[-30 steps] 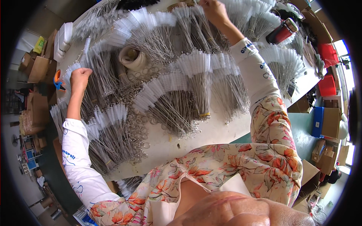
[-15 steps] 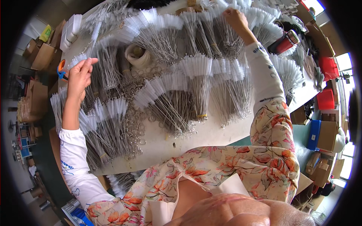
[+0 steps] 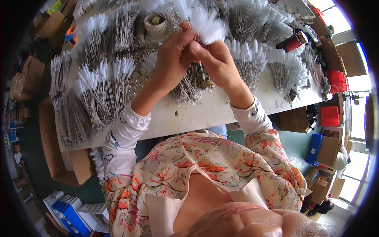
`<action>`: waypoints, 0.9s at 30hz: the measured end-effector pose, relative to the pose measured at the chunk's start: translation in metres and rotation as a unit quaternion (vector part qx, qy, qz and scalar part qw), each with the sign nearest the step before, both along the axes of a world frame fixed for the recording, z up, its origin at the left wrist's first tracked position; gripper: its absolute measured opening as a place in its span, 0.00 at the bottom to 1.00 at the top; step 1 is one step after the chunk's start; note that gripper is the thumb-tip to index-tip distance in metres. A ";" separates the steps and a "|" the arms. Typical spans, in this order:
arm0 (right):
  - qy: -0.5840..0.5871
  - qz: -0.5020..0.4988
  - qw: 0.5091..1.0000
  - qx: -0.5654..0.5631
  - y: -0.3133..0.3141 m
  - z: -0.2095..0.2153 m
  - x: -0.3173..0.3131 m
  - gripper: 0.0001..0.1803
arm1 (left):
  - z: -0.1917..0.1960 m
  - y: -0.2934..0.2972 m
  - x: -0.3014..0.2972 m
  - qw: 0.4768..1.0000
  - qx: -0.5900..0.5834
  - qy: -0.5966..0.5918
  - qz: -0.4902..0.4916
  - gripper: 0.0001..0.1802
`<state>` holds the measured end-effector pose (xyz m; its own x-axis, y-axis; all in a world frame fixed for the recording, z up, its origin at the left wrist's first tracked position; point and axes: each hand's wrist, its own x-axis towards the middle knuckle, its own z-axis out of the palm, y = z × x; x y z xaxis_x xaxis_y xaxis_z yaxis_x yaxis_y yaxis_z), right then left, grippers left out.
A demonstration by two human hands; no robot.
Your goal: The recorder is assembling small cleaning brushes by manually attaching multiple brush stems to a metal ring.
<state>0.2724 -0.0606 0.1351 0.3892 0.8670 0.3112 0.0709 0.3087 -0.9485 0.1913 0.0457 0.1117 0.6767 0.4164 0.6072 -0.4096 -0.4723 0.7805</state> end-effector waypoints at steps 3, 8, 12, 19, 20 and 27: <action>0.027 -0.119 0.987 0.105 -0.023 -0.028 -0.002 0.14 | -0.005 -0.009 -0.023 0.962 0.213 -0.104 0.136 0.08; 0.420 0.023 0.907 0.009 -0.041 -0.082 -0.035 0.15 | -0.055 -0.053 -0.059 0.978 0.190 -0.063 0.051 0.12; 0.477 0.044 0.878 0.010 -0.056 -0.096 -0.031 0.10 | -0.085 -0.074 -0.078 0.964 0.261 -0.005 0.061 0.24; -0.723 0.065 0.548 -0.416 -0.104 -0.068 -0.012 0.04 | -0.132 -0.081 -0.127 0.986 0.124 0.113 0.026 0.15; -0.784 0.053 0.445 -0.430 -0.104 -0.083 -0.026 0.03 | -0.133 -0.084 -0.132 0.986 0.122 0.112 0.026 0.15; -0.063 0.186 0.886 -0.421 -0.078 -0.095 -0.073 0.09 | -0.129 -0.084 -0.153 0.989 0.117 0.063 0.068 0.14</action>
